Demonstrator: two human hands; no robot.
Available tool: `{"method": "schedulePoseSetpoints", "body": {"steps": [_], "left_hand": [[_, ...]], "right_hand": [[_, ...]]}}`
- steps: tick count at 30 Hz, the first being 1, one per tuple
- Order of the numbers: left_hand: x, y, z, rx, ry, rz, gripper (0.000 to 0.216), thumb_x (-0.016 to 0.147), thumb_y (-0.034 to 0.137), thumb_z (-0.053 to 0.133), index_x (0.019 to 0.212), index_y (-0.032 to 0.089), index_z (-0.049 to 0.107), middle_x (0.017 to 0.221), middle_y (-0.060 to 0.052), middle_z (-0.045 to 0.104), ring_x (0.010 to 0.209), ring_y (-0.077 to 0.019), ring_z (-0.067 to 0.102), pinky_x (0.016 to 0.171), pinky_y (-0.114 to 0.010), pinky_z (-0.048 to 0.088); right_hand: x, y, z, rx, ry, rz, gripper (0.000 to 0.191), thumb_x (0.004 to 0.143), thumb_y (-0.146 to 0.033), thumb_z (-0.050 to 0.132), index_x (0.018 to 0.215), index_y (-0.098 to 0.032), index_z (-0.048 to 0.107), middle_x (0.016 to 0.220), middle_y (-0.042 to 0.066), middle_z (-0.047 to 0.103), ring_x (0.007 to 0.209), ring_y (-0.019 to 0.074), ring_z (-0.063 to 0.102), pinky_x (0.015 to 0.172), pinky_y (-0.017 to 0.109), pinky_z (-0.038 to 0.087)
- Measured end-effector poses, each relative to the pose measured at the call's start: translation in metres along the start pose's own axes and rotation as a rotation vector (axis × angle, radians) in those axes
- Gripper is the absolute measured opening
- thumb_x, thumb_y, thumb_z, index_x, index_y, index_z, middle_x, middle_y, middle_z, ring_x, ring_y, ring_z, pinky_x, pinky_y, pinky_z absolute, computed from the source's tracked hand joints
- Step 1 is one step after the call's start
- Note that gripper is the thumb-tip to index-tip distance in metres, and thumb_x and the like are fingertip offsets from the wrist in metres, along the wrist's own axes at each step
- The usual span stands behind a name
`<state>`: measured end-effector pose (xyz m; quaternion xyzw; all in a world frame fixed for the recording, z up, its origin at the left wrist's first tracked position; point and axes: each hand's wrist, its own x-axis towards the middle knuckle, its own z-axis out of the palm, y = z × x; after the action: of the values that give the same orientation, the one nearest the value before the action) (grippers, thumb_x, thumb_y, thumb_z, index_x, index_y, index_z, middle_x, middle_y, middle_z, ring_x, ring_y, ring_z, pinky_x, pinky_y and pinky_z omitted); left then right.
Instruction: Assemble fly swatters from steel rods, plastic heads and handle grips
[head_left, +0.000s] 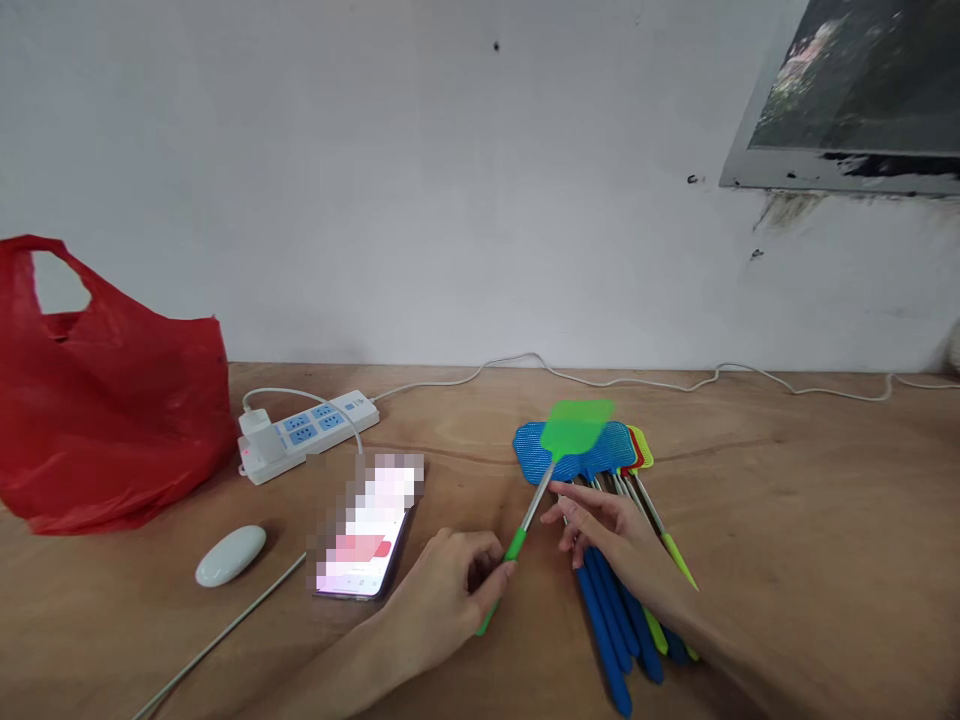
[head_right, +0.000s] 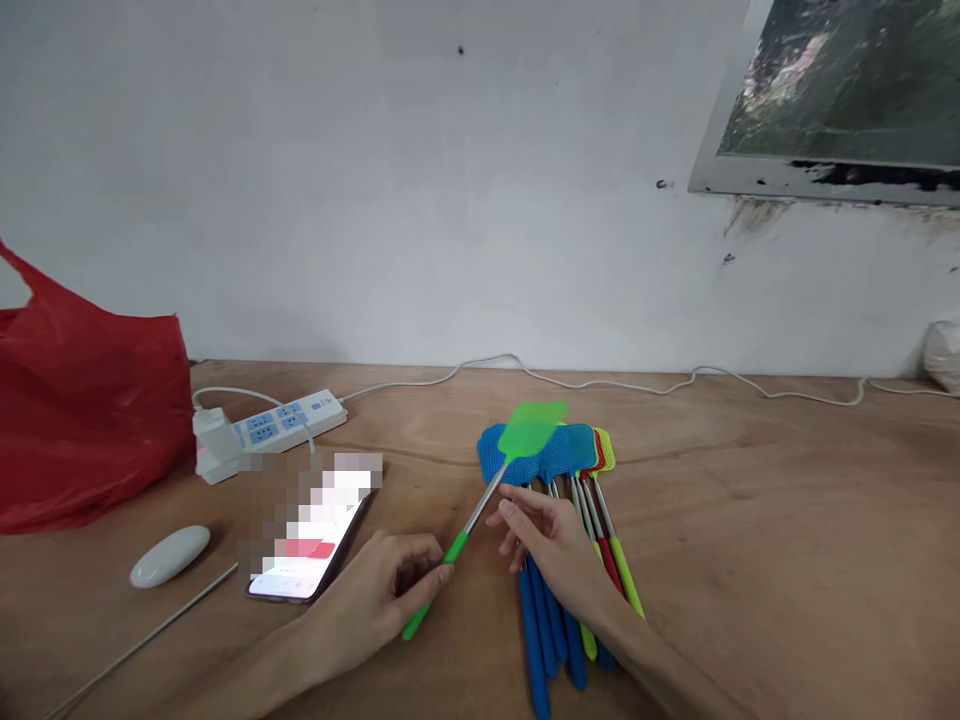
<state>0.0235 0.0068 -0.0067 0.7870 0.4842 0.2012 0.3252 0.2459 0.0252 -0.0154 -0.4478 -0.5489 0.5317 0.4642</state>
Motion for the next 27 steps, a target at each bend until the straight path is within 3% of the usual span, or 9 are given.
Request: {"method": "schedulePoseSetpoints", "body": {"steps": [4,11,15,20,22,27], "left_hand": [[0.002,0.0,0.0,0.01,0.052,-0.074,0.033,0.094,0.037,0.05,0.066,0.019,0.052,0.055,0.004,0.052,0.052,-0.0119,0.045,0.051,-0.024,0.029],[-0.004,0.011,-0.008,0.049,-0.076,0.128,0.025,0.096,0.036,0.053,0.094,0.02,0.073,0.078,0.0,0.068,0.065,-0.0139,0.057,0.06,-0.024,0.038],[-0.005,0.011,-0.01,0.111,-0.128,0.205,0.019,0.091,0.023,0.056,0.098,0.022,0.074,0.078,0.001,0.065,0.066,-0.0135,0.057,0.061,-0.023,0.039],[-0.008,0.011,-0.011,0.156,-0.204,0.293,0.029,0.087,0.017,0.058,0.11,0.027,0.073,0.083,0.002,0.065,0.067,-0.0133,0.06,0.062,-0.024,0.04],[-0.007,0.01,-0.011,0.167,-0.184,0.269,0.027,0.087,0.015,0.055,0.103,0.026,0.073,0.082,0.002,0.067,0.067,-0.0138,0.06,0.063,-0.024,0.04],[-0.002,0.001,-0.012,0.381,0.034,0.03,0.018,0.087,0.015,0.05,0.083,0.021,0.067,0.073,-0.001,0.069,0.069,-0.0204,0.062,0.062,-0.029,0.036]], "right_hand": [[0.001,0.005,-0.006,-0.191,0.1,-0.123,0.047,0.087,-0.055,0.061,0.113,-0.017,0.071,0.086,0.007,0.072,0.062,0.017,0.06,0.052,0.028,0.047],[0.003,0.007,-0.02,-0.835,0.307,-0.349,0.024,0.094,-0.037,0.052,0.09,-0.022,0.07,0.076,0.001,0.067,0.061,0.0175,0.055,0.062,0.032,0.04],[0.004,0.012,-0.023,-1.077,0.304,-0.402,0.017,0.093,-0.028,0.052,0.081,-0.022,0.064,0.078,0.001,0.066,0.074,0.0211,0.06,0.068,0.033,0.039],[0.008,0.02,-0.028,-1.169,0.265,-0.429,0.015,0.093,-0.027,0.052,0.085,-0.023,0.064,0.084,0.003,0.064,0.083,0.024,0.06,0.075,0.035,0.041],[0.008,0.02,-0.027,-1.177,0.254,-0.44,0.015,0.094,-0.031,0.053,0.084,-0.024,0.063,0.083,0.003,0.063,0.082,0.024,0.059,0.075,0.036,0.041],[-0.002,0.013,-0.01,-1.197,0.217,-0.503,0.021,0.084,-0.041,0.067,0.091,-0.023,0.06,0.097,0.007,0.063,0.094,0.0287,0.058,0.084,0.042,0.044]]}}
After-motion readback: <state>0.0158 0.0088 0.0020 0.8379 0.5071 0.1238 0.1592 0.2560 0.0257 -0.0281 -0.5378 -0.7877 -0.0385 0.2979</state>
